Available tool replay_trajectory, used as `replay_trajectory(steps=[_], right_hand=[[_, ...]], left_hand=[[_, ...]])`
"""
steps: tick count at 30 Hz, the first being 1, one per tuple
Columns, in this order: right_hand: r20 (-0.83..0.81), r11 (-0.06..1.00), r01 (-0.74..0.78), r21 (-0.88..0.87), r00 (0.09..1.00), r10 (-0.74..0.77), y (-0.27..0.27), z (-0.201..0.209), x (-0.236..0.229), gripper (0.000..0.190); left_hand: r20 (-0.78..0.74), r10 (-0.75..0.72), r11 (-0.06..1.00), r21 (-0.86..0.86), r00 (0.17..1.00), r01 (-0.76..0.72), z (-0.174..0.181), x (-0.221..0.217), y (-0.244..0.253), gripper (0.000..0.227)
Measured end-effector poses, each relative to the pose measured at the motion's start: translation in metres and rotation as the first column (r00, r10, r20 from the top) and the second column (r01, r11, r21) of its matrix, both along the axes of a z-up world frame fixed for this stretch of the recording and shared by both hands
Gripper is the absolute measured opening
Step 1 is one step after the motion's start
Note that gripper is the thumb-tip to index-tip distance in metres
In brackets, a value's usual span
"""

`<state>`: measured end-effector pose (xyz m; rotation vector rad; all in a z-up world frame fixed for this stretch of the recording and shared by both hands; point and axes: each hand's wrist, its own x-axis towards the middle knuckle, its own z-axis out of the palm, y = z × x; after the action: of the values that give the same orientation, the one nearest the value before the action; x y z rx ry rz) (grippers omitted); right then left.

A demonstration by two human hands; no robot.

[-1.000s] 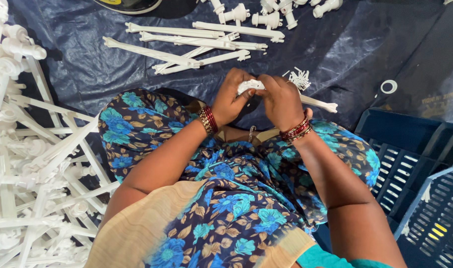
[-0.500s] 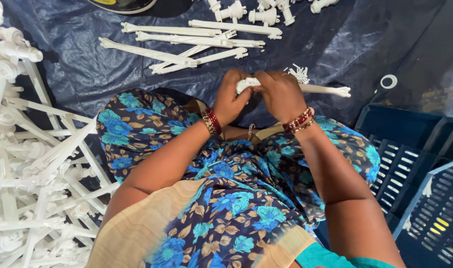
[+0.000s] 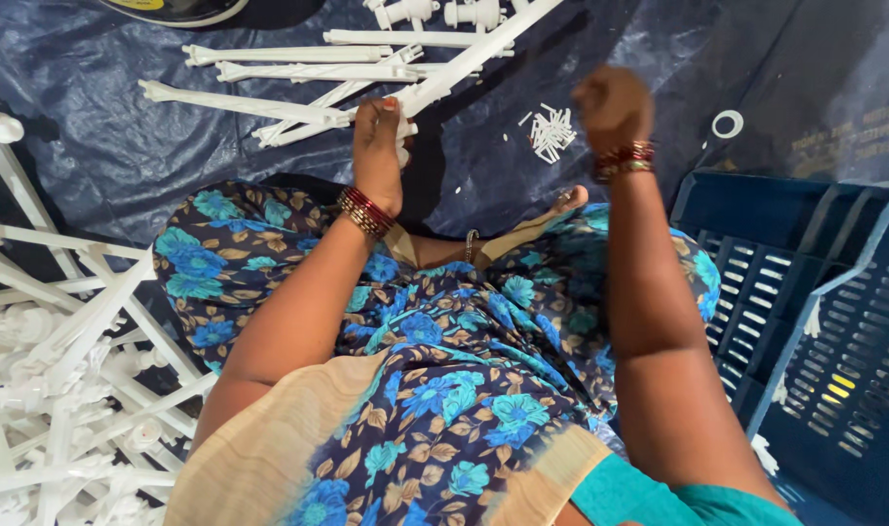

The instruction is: The person sits on a tarp and assembles white plastic components by hand. They pick up a long plastic rod and a smaller connector piece, then press them together to form a joint. The person repeats this process with multiple parts, placing the assembled units into a pile.

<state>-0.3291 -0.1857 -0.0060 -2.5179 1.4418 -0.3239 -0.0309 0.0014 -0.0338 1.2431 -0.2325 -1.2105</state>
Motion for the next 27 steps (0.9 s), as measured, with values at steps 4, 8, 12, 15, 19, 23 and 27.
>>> replay_trajectory(steps=[4,8,12,15,19,23,27], right_hand=[[-0.097,0.979,-0.115,0.17,0.986,0.133,0.014,-0.063,0.03,0.014],[-0.311,0.986,-0.138,0.09,0.937,0.159,0.028,-0.097,0.044,0.021],[-0.348,0.984,-0.171,0.043,0.921,0.175,0.025,-0.106,0.039,0.015],[-0.2,0.995,-0.097,0.021,0.975,0.1,0.022,-0.09,0.043,0.012],[0.043,0.93,-0.004,0.367,0.999,-0.013,0.037,-0.036,0.057,0.015],[0.58,0.608,-0.243,0.756,0.679,-0.45,0.083,0.004,0.094,0.012],[0.681,0.683,-0.265,0.681,0.571,-0.458,0.114,0.023,0.127,0.013]], left_hand=[[-0.157,-0.038,0.998,-0.05,0.987,0.031,0.001,-0.008,0.001,0.029],[-0.334,-0.104,0.994,-0.052,0.937,0.092,0.001,-0.008,0.003,0.024],[-0.449,-0.122,0.992,-0.023,0.885,0.125,0.004,-0.008,0.003,0.022],[-0.49,-0.127,0.991,-0.019,0.863,0.136,0.008,-0.009,0.003,0.021],[-0.512,-0.143,0.989,-0.05,0.847,0.138,0.009,-0.011,0.002,0.021],[-0.447,-0.133,0.991,-0.033,0.885,0.132,0.007,-0.022,0.0,0.022],[-0.48,-0.128,0.992,-0.081,0.868,0.102,0.006,-0.033,0.002,0.02]])
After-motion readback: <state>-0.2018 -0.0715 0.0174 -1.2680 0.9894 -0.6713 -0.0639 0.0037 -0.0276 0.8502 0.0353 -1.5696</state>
